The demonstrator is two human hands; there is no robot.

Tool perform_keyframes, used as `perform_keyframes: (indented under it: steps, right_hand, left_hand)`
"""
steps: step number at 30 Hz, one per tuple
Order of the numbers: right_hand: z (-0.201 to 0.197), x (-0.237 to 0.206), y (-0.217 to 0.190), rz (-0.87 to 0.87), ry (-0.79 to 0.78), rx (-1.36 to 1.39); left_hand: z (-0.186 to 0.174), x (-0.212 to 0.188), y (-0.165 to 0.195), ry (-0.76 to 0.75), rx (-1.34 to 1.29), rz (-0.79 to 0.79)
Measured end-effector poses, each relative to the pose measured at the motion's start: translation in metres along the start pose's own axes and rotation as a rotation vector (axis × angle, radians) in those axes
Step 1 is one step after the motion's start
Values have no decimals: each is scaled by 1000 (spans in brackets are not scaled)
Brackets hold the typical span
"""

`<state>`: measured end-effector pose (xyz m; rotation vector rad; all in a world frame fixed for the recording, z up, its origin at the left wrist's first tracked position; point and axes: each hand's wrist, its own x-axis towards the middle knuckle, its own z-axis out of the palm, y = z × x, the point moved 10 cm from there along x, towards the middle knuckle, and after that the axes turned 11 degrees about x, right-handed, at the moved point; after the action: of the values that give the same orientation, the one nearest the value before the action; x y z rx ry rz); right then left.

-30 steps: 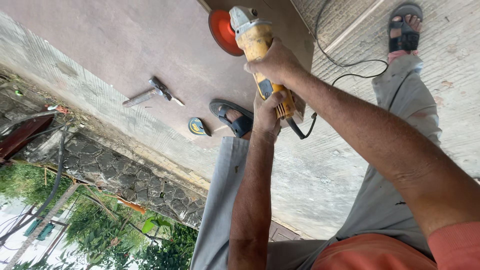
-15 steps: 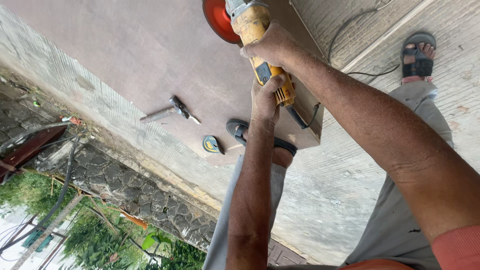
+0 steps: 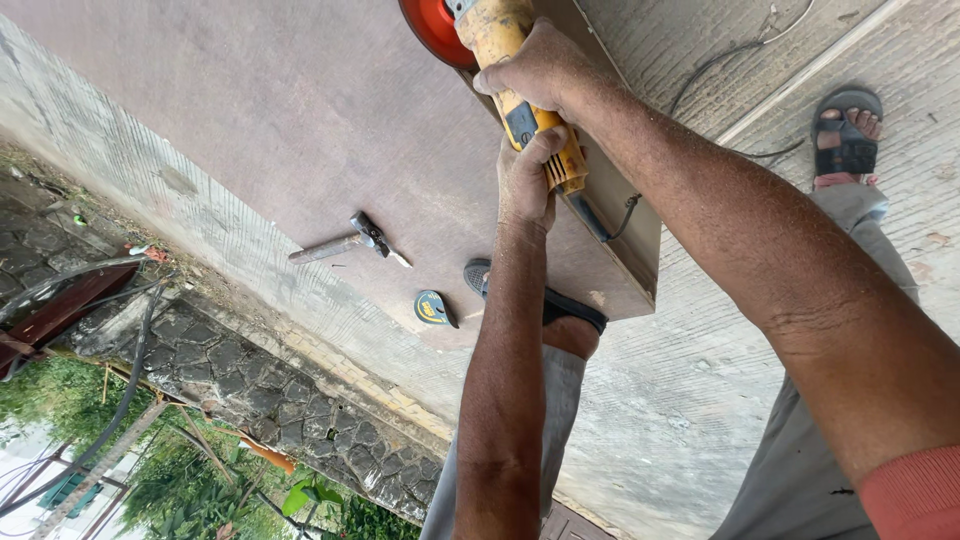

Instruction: The person uses an angle grinder to smooth the edges of a wooden box. They then remove the grinding disc, retrieve a new disc, and install it onto the grinder before resuming the grinding task.

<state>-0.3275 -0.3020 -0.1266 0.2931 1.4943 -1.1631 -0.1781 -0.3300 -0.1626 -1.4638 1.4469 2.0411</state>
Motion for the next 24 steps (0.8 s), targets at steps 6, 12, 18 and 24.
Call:
perform_keyframes:
  steps: [6, 12, 18, 24]
  right_hand:
    - [3, -5, 14, -10, -76, 43]
    - [0, -25, 58, 126, -100, -25]
    - [-1, -41, 77, 104, -134, 6]
    - [-4, -50, 91, 115, -125, -38]
  left_hand:
    - [7, -16, -18, 11, -8, -15]
    - [13, -49, -54, 44, 44, -86]
    - [23, -73, -66, 43, 28, -43]
    - [24, -88, -76, 50, 14, -58]
